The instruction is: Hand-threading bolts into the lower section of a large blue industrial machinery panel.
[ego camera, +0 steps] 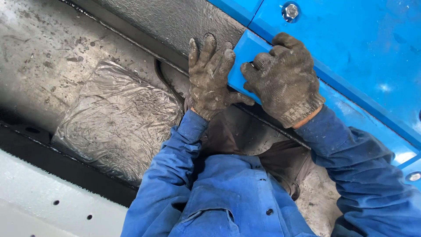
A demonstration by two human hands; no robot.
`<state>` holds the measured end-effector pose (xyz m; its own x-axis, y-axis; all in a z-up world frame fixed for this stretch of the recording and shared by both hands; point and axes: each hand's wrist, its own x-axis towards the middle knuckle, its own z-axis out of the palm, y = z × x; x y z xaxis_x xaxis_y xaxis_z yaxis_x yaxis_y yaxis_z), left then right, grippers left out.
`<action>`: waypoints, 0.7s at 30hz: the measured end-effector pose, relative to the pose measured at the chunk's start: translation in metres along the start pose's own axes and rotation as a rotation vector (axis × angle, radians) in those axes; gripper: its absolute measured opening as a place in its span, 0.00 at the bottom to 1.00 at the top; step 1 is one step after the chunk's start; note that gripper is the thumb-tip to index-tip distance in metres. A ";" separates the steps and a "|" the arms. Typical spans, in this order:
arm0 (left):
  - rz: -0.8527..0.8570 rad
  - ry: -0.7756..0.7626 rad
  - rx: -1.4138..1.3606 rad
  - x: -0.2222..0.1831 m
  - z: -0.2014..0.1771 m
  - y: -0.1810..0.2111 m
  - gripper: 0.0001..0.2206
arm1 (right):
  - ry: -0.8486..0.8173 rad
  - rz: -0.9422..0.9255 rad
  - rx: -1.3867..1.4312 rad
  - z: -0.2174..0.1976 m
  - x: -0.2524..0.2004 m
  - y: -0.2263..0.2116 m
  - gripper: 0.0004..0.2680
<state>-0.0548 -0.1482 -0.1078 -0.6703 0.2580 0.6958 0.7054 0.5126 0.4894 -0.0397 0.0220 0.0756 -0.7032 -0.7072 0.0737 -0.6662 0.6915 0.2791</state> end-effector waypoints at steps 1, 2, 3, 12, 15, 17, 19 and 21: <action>0.004 -0.001 0.003 0.000 0.000 0.000 0.54 | 0.074 -0.005 0.029 0.002 -0.001 0.000 0.09; 0.005 -0.004 0.003 0.000 -0.001 0.001 0.54 | 0.074 -0.003 0.031 0.006 -0.003 0.001 0.09; 0.003 0.009 0.007 0.001 -0.002 0.003 0.54 | 0.105 -0.005 0.027 0.009 -0.005 0.001 0.08; -0.060 -0.077 0.088 0.002 -0.002 0.006 0.53 | 0.186 0.042 0.134 0.017 -0.004 0.007 0.06; -0.037 -0.026 0.077 0.001 -0.002 0.004 0.52 | 0.255 0.135 0.211 0.019 -0.005 -0.001 0.08; -0.041 -0.015 0.062 0.000 -0.005 0.006 0.52 | 0.289 0.195 0.216 0.026 -0.010 -0.008 0.10; -0.013 -0.013 0.082 0.002 -0.010 0.007 0.50 | 0.309 0.307 0.235 0.031 -0.012 -0.012 0.17; -0.039 -0.043 0.117 0.002 -0.013 0.009 0.49 | 0.311 0.346 0.268 0.030 -0.016 -0.015 0.18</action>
<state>-0.0472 -0.1538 -0.0954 -0.7074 0.2694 0.6534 0.6489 0.6140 0.4494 -0.0263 0.0276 0.0415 -0.8130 -0.4137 0.4098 -0.4776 0.8763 -0.0628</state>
